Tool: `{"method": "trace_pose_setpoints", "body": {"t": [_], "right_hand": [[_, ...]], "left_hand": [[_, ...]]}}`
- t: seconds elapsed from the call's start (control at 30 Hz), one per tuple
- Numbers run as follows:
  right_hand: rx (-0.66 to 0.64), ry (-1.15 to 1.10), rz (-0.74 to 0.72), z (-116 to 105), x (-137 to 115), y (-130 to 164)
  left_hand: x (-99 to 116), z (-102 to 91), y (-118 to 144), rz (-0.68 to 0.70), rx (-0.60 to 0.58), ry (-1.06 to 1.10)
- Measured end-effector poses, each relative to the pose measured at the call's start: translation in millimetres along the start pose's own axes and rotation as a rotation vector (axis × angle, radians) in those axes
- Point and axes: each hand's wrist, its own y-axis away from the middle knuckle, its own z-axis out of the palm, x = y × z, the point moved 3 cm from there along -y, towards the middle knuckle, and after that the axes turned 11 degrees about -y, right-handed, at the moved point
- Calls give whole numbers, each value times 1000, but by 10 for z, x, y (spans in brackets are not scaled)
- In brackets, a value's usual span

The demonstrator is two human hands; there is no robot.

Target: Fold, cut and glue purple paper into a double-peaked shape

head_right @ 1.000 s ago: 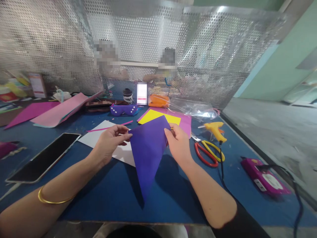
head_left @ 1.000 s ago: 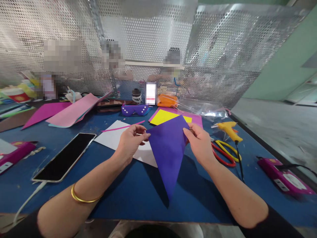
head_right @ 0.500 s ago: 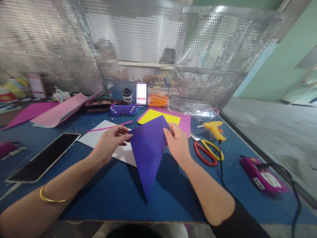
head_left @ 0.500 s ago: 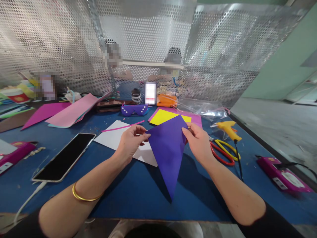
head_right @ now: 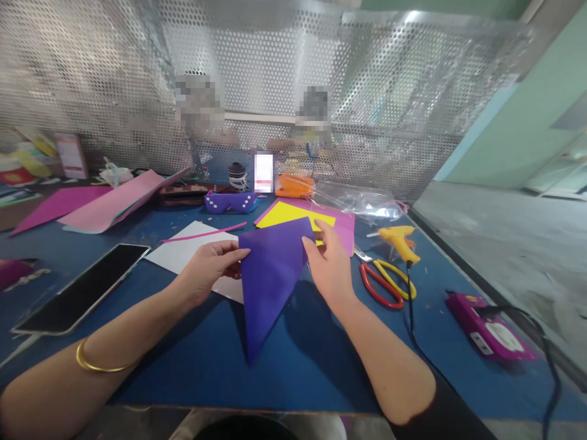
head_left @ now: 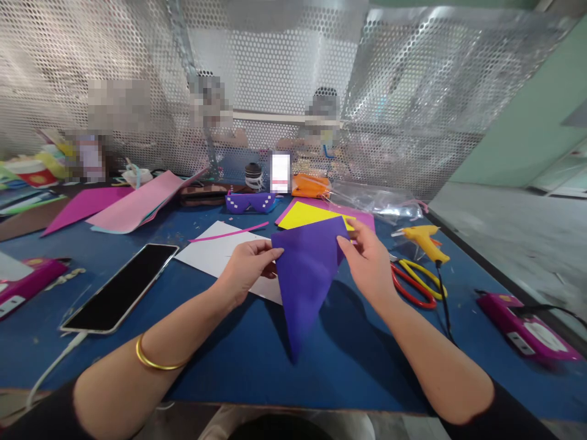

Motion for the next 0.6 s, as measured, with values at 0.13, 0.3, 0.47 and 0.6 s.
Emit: {"method": "trace_pose_setpoints", "body": {"t": [0.13,0.3,0.47,0.6], "right_hand": [[-63,50,-128,-43,-71,-56],[-189,82,-193,8,-104,-22],[-233,74,-206,53,-107,20],[-240,66,-190,59,-126,22]], "left_hand": [[56,-29,14,59,17,-54],[63,-50,-6,82,31,-103],[29,-61,-30,66,48,-106],[14,-64,-32,47,51,-92]]}}
